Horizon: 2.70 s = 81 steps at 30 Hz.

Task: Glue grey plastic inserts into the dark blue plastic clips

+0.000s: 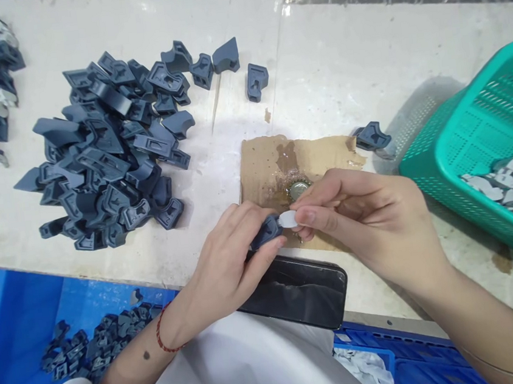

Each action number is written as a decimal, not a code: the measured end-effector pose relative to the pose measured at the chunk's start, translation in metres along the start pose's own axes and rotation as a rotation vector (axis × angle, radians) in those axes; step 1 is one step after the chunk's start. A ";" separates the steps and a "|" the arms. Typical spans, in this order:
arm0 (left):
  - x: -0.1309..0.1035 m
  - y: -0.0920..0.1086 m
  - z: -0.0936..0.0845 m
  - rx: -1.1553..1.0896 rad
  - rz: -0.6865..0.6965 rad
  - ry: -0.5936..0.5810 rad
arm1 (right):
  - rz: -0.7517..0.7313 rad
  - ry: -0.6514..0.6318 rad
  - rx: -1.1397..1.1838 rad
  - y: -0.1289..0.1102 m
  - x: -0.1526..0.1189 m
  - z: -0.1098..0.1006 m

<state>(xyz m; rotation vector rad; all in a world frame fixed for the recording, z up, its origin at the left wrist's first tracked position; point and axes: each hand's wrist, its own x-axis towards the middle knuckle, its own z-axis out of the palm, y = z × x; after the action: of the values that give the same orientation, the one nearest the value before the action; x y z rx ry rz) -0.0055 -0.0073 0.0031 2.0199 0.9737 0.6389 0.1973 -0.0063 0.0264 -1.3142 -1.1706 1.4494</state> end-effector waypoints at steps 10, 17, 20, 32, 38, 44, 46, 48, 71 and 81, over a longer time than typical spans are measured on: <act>0.000 -0.001 0.002 0.035 0.024 -0.014 | 0.013 -0.037 0.010 0.001 0.001 0.002; 0.002 0.000 0.001 -0.064 0.026 0.019 | -0.042 -0.019 -0.003 0.004 -0.002 0.011; 0.001 0.001 0.000 -0.121 0.005 0.014 | -0.209 0.008 -0.158 0.007 -0.004 0.010; -0.002 -0.005 0.001 -0.285 0.094 0.011 | -0.865 -0.096 -0.950 0.021 0.002 0.008; -0.001 -0.004 0.000 -0.315 0.108 -0.031 | -0.955 -0.035 -1.024 0.025 0.000 0.008; -0.001 -0.001 0.000 -0.145 0.053 -0.024 | -0.949 -0.026 -1.064 0.022 0.001 0.009; -0.001 -0.001 -0.001 -0.144 0.057 -0.043 | -0.948 -0.016 -1.078 0.023 0.001 0.010; 0.000 -0.001 -0.001 -0.153 0.064 -0.055 | -0.936 -0.018 -1.078 0.024 0.000 0.012; 0.000 -0.003 0.005 -0.232 0.143 0.174 | -1.012 0.003 -1.126 0.020 -0.003 0.002; -0.002 -0.001 0.006 -0.108 0.063 0.196 | -0.947 0.031 -1.184 0.020 -0.006 0.008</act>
<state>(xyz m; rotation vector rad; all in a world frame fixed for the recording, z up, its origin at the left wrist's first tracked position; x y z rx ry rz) -0.0033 -0.0109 -0.0014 1.9251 0.9694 0.9188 0.1897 -0.0173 0.0078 -1.1072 -2.3309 -0.0471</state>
